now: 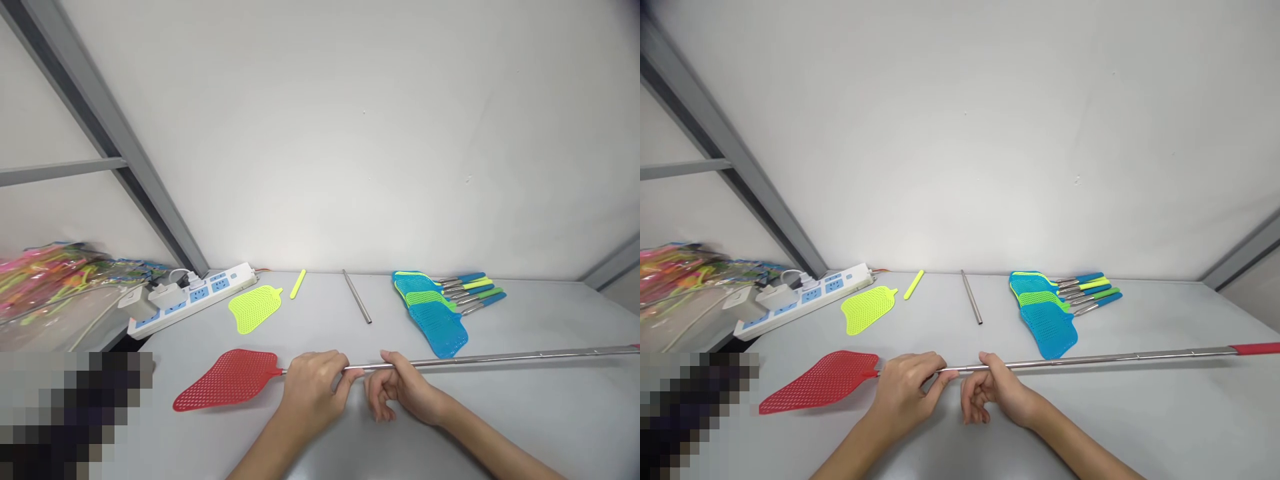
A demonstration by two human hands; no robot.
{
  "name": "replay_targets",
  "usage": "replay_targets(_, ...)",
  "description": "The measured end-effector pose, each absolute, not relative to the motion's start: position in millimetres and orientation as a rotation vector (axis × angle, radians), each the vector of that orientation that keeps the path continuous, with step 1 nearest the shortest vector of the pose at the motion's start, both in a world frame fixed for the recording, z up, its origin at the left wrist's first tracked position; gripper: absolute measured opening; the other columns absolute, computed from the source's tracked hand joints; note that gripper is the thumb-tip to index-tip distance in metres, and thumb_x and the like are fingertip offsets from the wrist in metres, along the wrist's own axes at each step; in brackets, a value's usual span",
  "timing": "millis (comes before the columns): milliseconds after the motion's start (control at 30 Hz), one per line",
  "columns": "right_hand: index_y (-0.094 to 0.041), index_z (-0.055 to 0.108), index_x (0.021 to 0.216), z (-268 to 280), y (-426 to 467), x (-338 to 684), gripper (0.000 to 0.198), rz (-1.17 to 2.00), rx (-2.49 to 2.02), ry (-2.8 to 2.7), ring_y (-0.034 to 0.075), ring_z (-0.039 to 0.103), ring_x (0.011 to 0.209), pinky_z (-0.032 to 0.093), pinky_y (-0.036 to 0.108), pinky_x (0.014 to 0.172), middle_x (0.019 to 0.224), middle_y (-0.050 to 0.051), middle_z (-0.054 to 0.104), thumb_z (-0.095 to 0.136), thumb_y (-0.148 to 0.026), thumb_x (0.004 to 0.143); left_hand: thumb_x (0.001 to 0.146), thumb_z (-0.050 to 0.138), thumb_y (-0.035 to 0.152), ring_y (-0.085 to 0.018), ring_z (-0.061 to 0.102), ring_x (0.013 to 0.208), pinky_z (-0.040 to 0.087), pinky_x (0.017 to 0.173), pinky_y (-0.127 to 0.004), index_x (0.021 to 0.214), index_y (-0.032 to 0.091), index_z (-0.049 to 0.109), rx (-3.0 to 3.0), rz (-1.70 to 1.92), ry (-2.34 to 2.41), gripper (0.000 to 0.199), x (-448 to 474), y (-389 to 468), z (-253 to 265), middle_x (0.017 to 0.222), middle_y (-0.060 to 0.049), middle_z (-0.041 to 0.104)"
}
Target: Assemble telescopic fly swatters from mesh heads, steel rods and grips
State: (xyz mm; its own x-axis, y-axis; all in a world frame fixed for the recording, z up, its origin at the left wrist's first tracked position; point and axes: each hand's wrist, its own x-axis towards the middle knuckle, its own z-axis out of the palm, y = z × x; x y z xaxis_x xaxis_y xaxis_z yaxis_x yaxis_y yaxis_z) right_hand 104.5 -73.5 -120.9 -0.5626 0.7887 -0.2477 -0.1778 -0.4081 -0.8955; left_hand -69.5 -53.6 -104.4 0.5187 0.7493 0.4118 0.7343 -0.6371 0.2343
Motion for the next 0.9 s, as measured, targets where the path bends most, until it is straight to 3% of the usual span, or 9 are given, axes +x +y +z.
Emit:
replay_targets(533, -0.011, 0.056, 0.049, -125.2, -68.8, 96.5, 0.064, 2.062, -0.83, -1.064, 0.011, 0.042, 0.043, 0.028, 0.024, 0.043, 0.049, 0.007, 0.053, 0.011, -0.047, 0.077, 0.08, 0.042, 0.033, -0.008, 0.044, 0.043, 0.025, 0.048, -0.023, 0.058, 0.019, 0.05, 2.729, 0.844, 1.323, 0.027, -67.6, -51.5, -107.4, 0.048, 0.004, 0.053)
replay_targets(733, -0.012, 0.053, 0.047, -132.1, -70.1, 97.0, 0.055, 2.005, -0.923, -0.971, 0.01, 0.04, 0.041, 0.03, 0.024, 0.044, 0.047, 0.006, 0.053, 0.023, -0.046, 0.078, 0.079, 0.044, 0.032, -0.01, 0.046, 0.049, 0.028, 0.051, -0.024, 0.06, 0.018, 0.053, 2.727, 0.901, 1.292, 0.024, -61.4, -53.3, -106.6, 0.051, 0.002, 0.053)
replay_targets(900, -0.01, 0.054, 0.048, -133.4, -67.6, 96.8, 0.055, 1.961, -0.919, -0.909, 0.009, 0.041, 0.041, 0.03, 0.024, 0.044, 0.046, 0.004, 0.049, 0.027, -0.047, 0.079, 0.08, 0.042, 0.026, -0.011, 0.048, 0.055, 0.031, 0.055, -0.024, 0.078, 0.022, 0.059, 2.694, 0.791, 1.206, 0.018, -62.4, -50.8, -105.7, 0.06, 0.001, 0.056)
